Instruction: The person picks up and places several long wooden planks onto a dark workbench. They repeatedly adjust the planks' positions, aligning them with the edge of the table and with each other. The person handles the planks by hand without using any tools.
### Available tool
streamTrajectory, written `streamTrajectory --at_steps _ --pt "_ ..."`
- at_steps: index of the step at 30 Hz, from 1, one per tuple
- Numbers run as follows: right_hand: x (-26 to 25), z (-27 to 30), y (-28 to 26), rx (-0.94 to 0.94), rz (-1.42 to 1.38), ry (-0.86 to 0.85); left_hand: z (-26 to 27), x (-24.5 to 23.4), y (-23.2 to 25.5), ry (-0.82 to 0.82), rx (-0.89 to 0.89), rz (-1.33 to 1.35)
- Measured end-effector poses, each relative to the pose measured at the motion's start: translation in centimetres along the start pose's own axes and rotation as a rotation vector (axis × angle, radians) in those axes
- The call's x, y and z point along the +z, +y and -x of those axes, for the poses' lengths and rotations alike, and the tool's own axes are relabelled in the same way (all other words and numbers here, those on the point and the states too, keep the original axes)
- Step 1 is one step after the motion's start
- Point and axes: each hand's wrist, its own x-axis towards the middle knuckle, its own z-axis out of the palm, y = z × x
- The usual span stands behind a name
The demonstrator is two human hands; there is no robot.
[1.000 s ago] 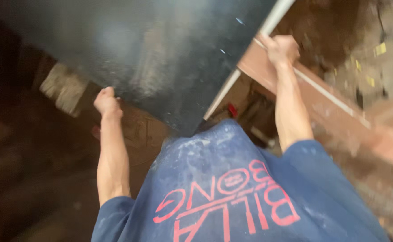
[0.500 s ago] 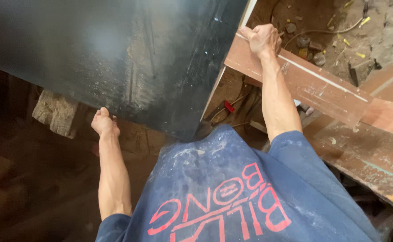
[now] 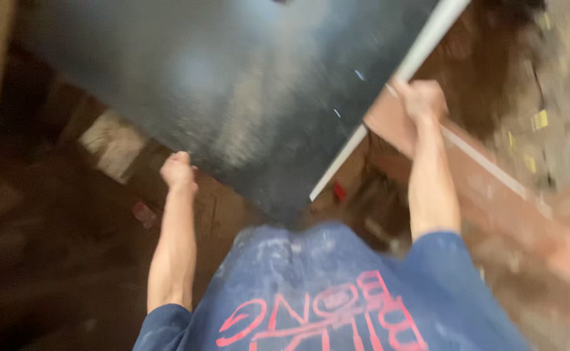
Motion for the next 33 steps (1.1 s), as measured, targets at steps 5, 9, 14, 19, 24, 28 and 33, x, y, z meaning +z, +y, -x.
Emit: streamTrajectory --at_steps 5,9,14,19,24,28,33 --pt "-0.2 0.9 -0.3 -0.016 -0.013 0.014 -0.5 1.1 -1.6 0.039 0.063 0.024" --pt "-0.2 1.1 0.4 0.017 -0.053 0.033 -1.3 1.9 -3.1 0.037 0.071 0.117" --pt "0.2 0.4 0.0 0.054 -0.039 0.052 -1.9 2.3 -2.7 0.06 0.028 0.041" --pt "-0.2 1.2 0.0 0.034 -0.013 0.071 -1.0 2.1 -3.0 0.043 0.023 0.029" --pt "0.1 1.3 -0.1 -0.015 0.005 0.072 -1.0 2.3 -2.1 0.018 -0.006 0.032" --pt "0.1 1.2 1.2 -0.086 0.037 0.046 0.2 2.1 -1.5 0.043 0.033 0.016" --pt "0.9 1.0 2.7 -0.194 0.046 0.008 1.6 1.7 0.3 0.037 0.037 0.048"
